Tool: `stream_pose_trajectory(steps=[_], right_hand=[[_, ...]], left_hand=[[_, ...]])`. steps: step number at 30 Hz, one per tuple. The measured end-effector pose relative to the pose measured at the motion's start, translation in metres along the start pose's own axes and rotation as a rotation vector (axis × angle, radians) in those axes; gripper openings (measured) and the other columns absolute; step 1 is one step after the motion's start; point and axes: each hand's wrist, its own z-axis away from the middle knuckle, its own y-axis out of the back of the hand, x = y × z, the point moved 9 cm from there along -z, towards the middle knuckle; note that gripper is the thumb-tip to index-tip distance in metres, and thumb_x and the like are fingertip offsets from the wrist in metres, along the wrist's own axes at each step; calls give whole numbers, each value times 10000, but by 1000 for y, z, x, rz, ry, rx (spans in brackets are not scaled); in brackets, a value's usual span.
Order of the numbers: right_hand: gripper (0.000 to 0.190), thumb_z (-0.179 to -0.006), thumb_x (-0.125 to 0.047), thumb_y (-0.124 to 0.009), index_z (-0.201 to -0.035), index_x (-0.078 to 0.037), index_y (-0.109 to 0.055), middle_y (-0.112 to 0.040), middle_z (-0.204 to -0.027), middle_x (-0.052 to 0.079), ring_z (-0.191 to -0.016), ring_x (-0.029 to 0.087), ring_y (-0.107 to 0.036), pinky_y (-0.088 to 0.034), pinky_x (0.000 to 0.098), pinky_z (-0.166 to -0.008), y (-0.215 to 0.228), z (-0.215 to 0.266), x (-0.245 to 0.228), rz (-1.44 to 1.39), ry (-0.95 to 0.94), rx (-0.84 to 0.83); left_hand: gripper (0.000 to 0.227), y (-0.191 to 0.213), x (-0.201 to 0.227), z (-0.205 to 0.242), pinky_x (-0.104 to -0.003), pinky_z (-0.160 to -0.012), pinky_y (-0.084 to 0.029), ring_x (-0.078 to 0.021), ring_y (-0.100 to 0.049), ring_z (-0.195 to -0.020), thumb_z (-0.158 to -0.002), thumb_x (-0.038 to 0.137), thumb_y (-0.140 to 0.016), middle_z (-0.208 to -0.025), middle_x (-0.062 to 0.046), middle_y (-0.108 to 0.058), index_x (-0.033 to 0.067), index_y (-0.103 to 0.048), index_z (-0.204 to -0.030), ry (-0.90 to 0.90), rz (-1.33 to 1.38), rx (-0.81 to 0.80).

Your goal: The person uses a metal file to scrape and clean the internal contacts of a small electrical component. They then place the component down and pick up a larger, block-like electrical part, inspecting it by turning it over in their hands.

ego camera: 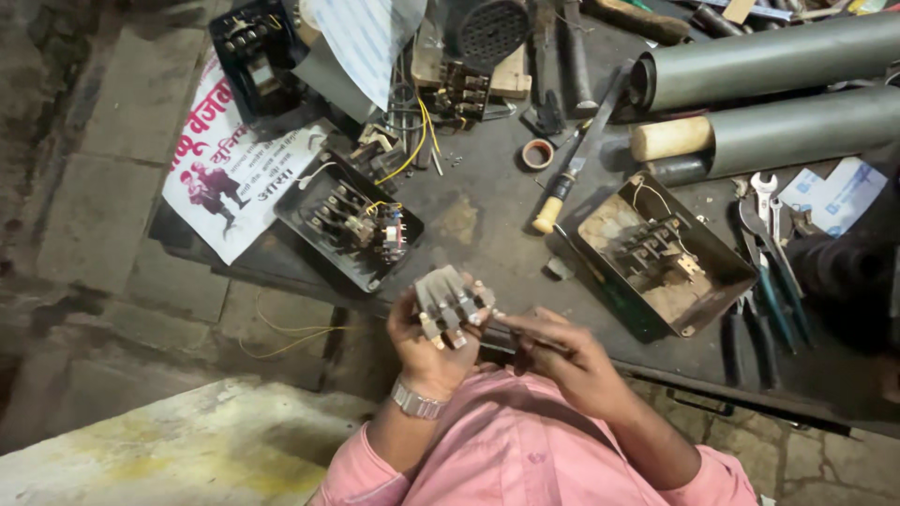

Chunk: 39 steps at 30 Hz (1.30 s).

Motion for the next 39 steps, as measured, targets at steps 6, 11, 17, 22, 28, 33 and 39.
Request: stream_pose_trajectory(steps=[6,11,17,22,28,33,39], right_hand=[[337,-957,-110,-555,-1240,17,-687,-683,-1176,63,-1111,143,-651,-509,292,-961,-19,10,30,-585,-415,-17],[352,-1005,-195,-560,-1132,67,-758,-691,-1053,96,-979,164,-653,-509,285,-885,-6,6,28,-304,-223,181],[470,-1084,-294,-448,-1228,66,-713,-659,-1158,84,-815,136,-526,-450,290,-879,-17,-12,28,-465,-252,400],[448,-1114,-262,-379,-1414,-27,-616,-642,-1046,173,-917,161,-561,-371,369,-873,-26,-44,-17,303,-114,243],[290,-1031,-270,-575,-1204,-101,-737,-542,-625,95,-548,149,-478,-419,355,-517,1,-16,34,233,-658,343],[271,-938,-117,-649,-1137,-36,-815,-664,-788,74,-716,129,-613,-481,295,-642,-4,-12,5,208,-253,509],[264,-817,-65,-754,-1068,-11,-812,-746,-1129,146,-999,195,-690,-529,277,-823,-42,-32,-33,96,-155,497]], left_hand=[[353,4,3,12,-439,-761,-514,-306,-639,-930,-984,386,-548,-1059,-155,-695,65,-681,-1050,-4,27,-22],[374,-14,8,6,-402,-753,-505,-308,-653,-943,-974,387,-570,-1069,-171,-714,46,-699,-1059,71,38,-150],[359,-7,57,-2,-502,-968,-500,-332,-674,-1011,-909,369,-603,-1063,-134,-728,67,-718,-1067,119,22,-8],[402,-5,94,-11,-508,-974,-507,-329,-679,-1004,-907,367,-597,-1093,-130,-735,71,-721,-1149,103,10,-29],[419,1,103,-21,-454,-834,-556,-329,-694,-987,-894,397,-603,-1063,-108,-734,88,-713,-1154,182,-31,-7],[326,-3,102,-27,-392,-705,-542,-255,-689,-920,-920,378,-622,-1006,-58,-739,117,-717,-1092,207,8,-19],[277,-29,84,-29,-347,-652,-531,-194,-686,-851,-1004,390,-614,-965,-34,-730,135,-707,-1061,267,72,-126]])
